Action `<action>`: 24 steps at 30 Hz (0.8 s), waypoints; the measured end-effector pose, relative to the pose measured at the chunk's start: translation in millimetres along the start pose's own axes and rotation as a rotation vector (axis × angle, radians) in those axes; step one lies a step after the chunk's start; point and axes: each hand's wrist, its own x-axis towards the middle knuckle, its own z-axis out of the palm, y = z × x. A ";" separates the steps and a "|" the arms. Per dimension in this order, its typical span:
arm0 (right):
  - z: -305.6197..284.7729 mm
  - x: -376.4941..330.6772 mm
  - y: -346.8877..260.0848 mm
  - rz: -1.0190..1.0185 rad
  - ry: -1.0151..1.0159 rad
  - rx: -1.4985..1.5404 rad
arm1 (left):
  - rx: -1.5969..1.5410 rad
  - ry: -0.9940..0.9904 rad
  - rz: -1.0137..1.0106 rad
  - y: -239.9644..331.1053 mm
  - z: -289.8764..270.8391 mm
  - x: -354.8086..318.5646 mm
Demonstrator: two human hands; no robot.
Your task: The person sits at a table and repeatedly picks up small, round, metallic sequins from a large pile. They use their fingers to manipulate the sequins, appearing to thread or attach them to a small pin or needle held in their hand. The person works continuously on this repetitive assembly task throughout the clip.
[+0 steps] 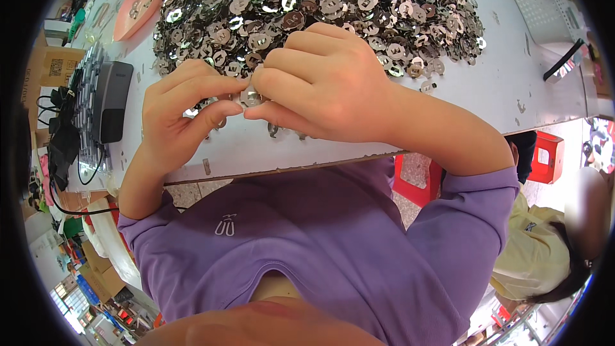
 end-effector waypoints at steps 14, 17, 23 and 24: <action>1.3 -1.4 0.2 -0.005 -0.020 -0.008 | 0.016 0.052 0.040 -1.5 6.0 -0.2; 1.2 -0.7 1.5 -0.010 -0.017 -0.006 | -0.064 0.027 -0.033 0.5 5.5 -0.1; 6.4 -0.5 1.5 -0.047 0.053 -0.050 | -0.606 0.062 -0.410 0.8 10.4 -2.7; 6.3 -0.6 2.1 -0.065 0.061 -0.060 | -0.672 0.047 -0.457 2.1 9.2 -1.7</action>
